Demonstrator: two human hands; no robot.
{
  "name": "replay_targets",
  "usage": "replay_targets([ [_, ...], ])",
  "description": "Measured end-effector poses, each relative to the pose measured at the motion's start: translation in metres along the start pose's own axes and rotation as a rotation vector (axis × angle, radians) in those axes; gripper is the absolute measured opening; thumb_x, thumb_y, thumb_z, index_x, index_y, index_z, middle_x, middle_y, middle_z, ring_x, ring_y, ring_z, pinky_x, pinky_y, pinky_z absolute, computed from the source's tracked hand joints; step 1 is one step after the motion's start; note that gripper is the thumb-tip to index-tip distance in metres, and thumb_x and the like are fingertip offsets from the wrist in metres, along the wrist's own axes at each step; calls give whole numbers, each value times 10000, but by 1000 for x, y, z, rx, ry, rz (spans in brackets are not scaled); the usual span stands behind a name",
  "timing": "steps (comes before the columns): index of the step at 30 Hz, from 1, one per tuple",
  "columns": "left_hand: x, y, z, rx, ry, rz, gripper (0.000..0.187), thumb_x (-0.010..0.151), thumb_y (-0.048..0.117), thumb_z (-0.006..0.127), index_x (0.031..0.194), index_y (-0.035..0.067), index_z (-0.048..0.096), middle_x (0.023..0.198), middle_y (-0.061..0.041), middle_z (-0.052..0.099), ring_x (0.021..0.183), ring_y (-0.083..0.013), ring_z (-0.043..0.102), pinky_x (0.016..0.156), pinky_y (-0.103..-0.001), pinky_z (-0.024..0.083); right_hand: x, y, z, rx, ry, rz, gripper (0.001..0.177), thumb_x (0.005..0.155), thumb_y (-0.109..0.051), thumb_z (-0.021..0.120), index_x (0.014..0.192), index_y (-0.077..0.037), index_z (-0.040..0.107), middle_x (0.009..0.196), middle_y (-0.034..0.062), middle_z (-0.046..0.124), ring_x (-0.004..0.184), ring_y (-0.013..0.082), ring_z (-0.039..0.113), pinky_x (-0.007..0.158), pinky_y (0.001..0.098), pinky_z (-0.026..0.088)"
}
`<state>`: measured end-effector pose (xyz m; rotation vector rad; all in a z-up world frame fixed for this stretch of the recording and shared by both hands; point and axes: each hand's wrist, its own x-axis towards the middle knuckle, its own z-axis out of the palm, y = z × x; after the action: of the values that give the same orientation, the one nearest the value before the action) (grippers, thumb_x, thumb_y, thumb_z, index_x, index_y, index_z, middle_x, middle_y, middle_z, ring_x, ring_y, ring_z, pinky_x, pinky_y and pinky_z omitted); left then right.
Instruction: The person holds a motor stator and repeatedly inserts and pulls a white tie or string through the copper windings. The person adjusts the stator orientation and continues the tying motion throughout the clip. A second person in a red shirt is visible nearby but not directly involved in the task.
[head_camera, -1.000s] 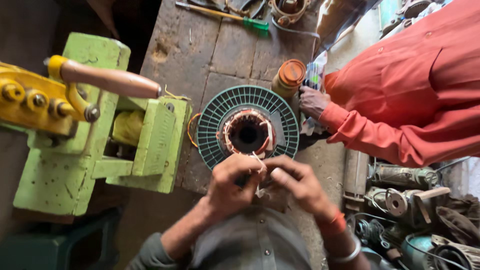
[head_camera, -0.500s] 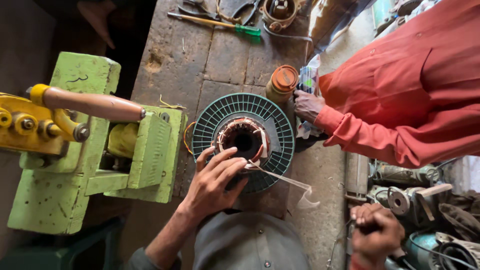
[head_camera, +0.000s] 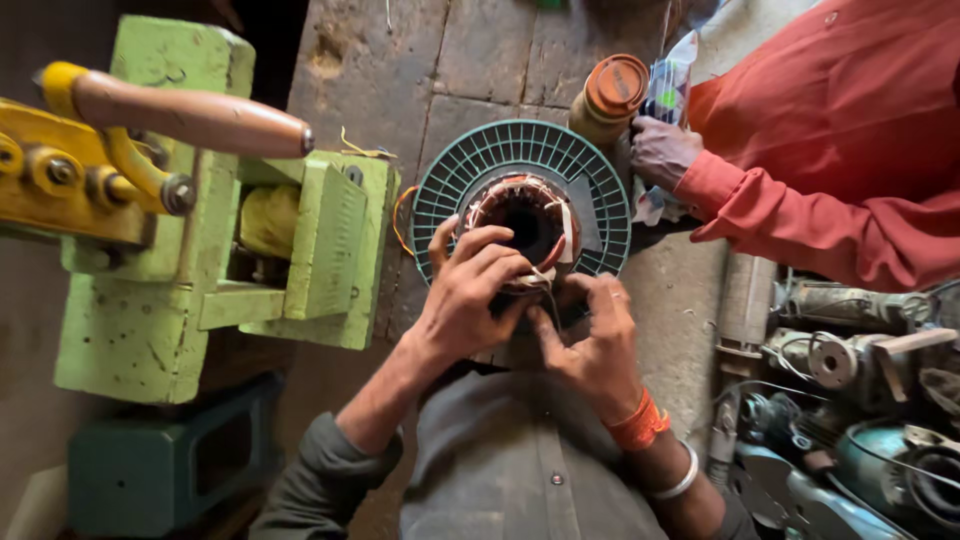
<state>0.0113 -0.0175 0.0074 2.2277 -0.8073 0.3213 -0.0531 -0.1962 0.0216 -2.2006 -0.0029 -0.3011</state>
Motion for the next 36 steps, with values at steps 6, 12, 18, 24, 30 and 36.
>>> replay_targets([
  [6,4,-16,-14,-105,-52,51,334,751,288,898,1006,147,735,1008,10,717,1159,-168,629,1222,-568,191,-4,13,-2,-44,-137,-23,162,845,-197,812,895,-59,744,646,43,587,617,220,576,760,373,478],
  [12,2,-21,-17,-42,-86,103,289,789,280,876,1016,159,744,1027,25,730,1235,-172,613,1238,-588,146,-5,9,-9,-65,-186,-112,128,918,-129,737,849,-25,714,915,122,639,946,297,600,880,375,458],
  [18,3,-23,-24,-186,-153,42,275,840,322,842,1034,157,737,1079,25,714,1343,-180,547,1231,-556,138,-4,18,-17,1152,-138,135,192,952,-68,592,781,-26,669,1155,115,645,1228,294,599,1114,444,431],
  [24,2,-28,-24,-194,-164,69,189,921,291,816,1051,173,746,1098,42,717,1367,-178,542,1245,-524,157,11,14,-35,1326,-63,125,293,1047,53,674,754,57,687,793,88,696,710,146,646,754,362,557],
  [30,2,-30,-15,-232,-98,80,160,873,217,838,991,166,744,1029,50,726,1291,-181,588,1232,-532,169,18,-16,-23,9,-109,36,93,851,-41,790,861,28,727,911,120,741,632,143,661,591,270,535],
  [36,-1,-31,-10,-253,-81,82,158,872,209,840,974,156,731,1020,22,709,1251,-193,597,1226,-531,174,17,-24,-19,-251,-47,-287,130,893,-67,798,993,-10,739,1022,136,735,852,286,715,764,358,567],
])
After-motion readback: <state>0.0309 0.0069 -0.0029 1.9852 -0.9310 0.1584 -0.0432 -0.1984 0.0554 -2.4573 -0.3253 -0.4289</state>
